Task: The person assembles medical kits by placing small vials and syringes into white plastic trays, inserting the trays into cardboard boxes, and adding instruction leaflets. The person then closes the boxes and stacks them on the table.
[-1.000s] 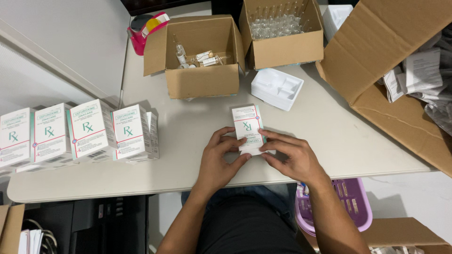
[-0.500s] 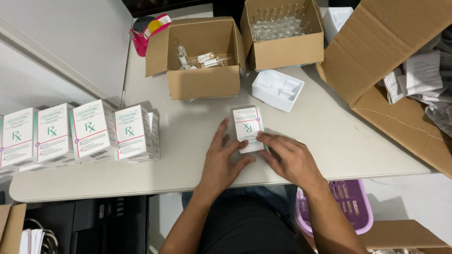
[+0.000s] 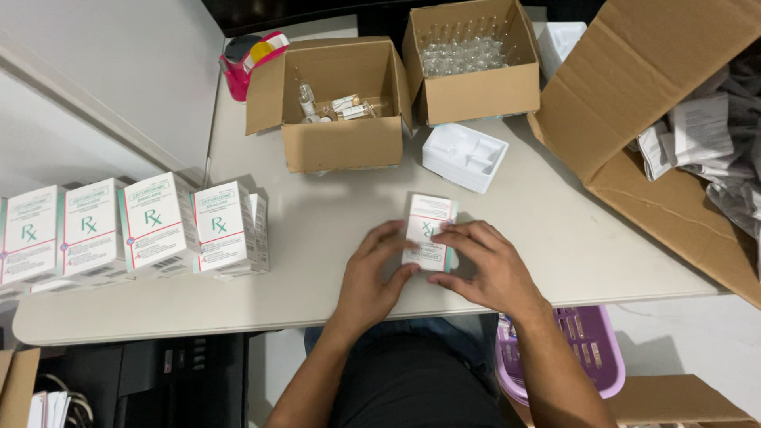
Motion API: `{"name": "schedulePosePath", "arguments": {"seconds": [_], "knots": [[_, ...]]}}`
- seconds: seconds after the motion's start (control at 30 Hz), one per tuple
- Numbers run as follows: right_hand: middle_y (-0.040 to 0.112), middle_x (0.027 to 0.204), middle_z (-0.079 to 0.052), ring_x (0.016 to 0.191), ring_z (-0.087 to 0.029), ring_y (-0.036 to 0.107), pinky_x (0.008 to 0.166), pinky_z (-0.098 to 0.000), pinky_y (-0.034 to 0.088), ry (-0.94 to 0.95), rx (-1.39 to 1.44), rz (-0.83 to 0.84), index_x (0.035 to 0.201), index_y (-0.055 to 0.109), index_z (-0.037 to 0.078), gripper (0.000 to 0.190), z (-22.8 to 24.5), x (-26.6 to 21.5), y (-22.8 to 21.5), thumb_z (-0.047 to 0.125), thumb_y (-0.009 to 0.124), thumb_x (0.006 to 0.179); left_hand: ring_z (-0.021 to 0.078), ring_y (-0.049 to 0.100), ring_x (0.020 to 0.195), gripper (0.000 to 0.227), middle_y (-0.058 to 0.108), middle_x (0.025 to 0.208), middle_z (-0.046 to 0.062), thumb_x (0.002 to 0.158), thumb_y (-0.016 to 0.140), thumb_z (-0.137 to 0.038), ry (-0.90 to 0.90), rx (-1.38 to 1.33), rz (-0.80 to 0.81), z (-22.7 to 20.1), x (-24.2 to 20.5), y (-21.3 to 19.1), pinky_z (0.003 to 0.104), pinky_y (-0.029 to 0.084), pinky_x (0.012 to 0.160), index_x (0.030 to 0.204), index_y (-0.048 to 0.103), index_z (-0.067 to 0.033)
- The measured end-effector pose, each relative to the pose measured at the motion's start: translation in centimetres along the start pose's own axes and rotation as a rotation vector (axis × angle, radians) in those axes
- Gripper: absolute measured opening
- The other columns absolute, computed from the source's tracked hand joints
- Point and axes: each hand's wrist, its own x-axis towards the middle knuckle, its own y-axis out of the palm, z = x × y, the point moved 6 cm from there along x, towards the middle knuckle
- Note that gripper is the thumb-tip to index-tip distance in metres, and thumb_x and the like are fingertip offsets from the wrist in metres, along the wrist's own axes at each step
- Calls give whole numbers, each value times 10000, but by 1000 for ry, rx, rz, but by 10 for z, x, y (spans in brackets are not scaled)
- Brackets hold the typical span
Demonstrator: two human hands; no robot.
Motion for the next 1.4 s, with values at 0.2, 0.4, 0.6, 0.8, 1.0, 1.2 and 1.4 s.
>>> {"name": "schedulePosePath", "arguments": {"seconds": [0.2,0.4,0.6,0.8,1.0,1.2,1.4], "knots": [[728,1243,-83,1150,-293,713,1063,-415,548,-275,68,-229,1188,716,125,395,2,-8,-12,206,786,808,295,629,1033,402,621,1266,165,892,740,-77,-168,105,-252,9,-1,-16,392,556,877,1280,633,-79],[720,1209,-218,1107,-322,696,926,-413,562,-3,38,-186,1323,634,2,553,-5,-4,-6,153,809,821,260,670,665,735,666,748,147,811,833,-282,-510,49,57,23,-4,4,383,536,639,1404,443,-90],[753,1211,-95,890,-182,719,912,-303,585,157,208,-361,1366,647,77,397,-12,-14,-16,118,728,980,325,691,1015,662,671,1189,204,880,792,-199,10,144,-343,4,-7,-17,402,578,879,1429,475,-7],[702,1189,-154,773,-183,691,697,-306,569,112,49,-28,1282,658,52,574,11,5,2,119,822,735,327,695,1068,721,666,1234,168,823,787,-439,-298,47,30,17,-12,2,415,556,953,1409,567,-81],[612,1404,-187,1018,-204,724,845,-307,610,80,360,-117,1392,545,-22,506,0,-7,5,41,670,905,451,459,1373,957,492,1472,223,634,845,-624,272,287,19,-25,-24,-2,513,423,1146,1373,602,-66],[738,1205,-185,908,-202,755,828,-325,610,179,505,-197,1331,574,-54,402,-23,-24,7,18,667,947,428,496,1427,727,554,1521,144,756,776,-517,279,361,20,-8,-28,7,477,434,1214,1382,657,-168],[776,1037,-117,876,-188,767,831,-325,590,98,-61,-36,1192,732,76,369,-2,-10,21,192,774,844,384,584,1390,510,651,1434,132,877,788,-349,285,334,-188,-17,-37,-24,497,434,1267,1325,682,-128]]}}
